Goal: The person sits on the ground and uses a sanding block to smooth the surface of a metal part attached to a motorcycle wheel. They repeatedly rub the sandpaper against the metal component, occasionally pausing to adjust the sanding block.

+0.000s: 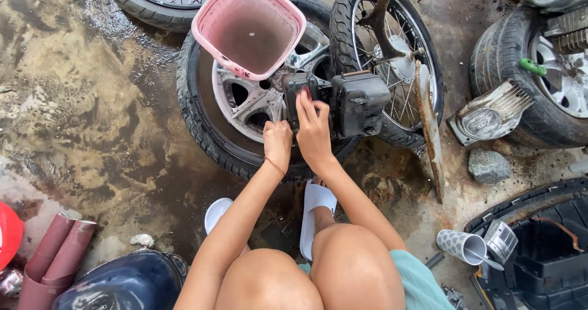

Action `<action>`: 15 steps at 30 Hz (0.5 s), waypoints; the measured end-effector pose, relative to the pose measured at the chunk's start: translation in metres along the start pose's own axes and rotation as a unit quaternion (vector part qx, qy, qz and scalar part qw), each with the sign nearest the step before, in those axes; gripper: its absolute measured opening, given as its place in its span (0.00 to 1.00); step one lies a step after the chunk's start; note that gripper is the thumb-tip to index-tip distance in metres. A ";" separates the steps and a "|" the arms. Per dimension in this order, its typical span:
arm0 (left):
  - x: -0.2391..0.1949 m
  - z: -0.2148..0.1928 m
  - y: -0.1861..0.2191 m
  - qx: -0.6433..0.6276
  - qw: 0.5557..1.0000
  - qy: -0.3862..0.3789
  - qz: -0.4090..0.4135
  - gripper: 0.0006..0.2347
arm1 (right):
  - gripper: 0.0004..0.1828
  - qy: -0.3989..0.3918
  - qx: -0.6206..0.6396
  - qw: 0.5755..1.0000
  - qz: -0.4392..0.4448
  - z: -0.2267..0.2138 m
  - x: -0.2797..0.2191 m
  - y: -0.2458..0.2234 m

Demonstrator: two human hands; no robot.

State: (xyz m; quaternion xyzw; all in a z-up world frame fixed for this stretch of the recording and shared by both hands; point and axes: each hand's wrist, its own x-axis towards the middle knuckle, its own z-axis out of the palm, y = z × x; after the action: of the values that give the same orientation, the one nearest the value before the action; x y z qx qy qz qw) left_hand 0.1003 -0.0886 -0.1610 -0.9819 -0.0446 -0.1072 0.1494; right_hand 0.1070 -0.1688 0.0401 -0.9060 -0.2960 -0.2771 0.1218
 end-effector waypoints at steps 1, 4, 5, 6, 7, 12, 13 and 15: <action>0.000 -0.001 -0.002 0.002 1.000 -0.001 0.000 0.03 | 0.30 0.000 0.002 1.000 0.000 -0.004 -0.014 -0.004; 0.002 -0.005 -0.003 -0.007 1.000 0.010 0.002 0.02 | 0.29 -0.038 -0.021 0.999 -0.009 -0.013 -0.043 -0.008; 0.003 -0.005 -0.002 0.001 1.000 0.012 0.003 0.02 | 0.29 -0.047 -0.025 0.999 -0.010 -0.012 -0.045 -0.007; -0.002 -0.005 -0.002 0.009 1.000 0.010 0.004 0.03 | 0.29 -0.059 -0.028 0.998 -0.011 -0.013 -0.051 -0.008; -0.001 -0.007 -0.002 0.009 1.000 0.008 0.004 0.03 | 0.29 -0.061 -0.026 0.998 -0.011 -0.008 -0.039 -0.007; 0.002 0.002 0.005 0.049 0.999 0.010 -0.013 0.03 | 0.28 -0.002 -0.054 0.998 -0.022 0.007 0.005 0.006; -0.001 0.002 0.004 0.048 0.999 0.008 -0.010 0.03 | 0.28 -0.004 -0.054 0.998 -0.021 0.008 0.004 0.005; 0.001 0.001 0.002 0.052 0.999 0.012 -0.010 0.03 | 0.29 -0.004 -0.039 0.999 -0.009 0.012 0.007 0.007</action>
State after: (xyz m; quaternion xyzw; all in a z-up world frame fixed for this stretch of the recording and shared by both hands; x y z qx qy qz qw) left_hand 0.1014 -0.0907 -0.1624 -0.9710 -0.0582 -0.1179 0.1999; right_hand 0.1216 -0.1663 0.0339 -0.9084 -0.2937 -0.2859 0.0827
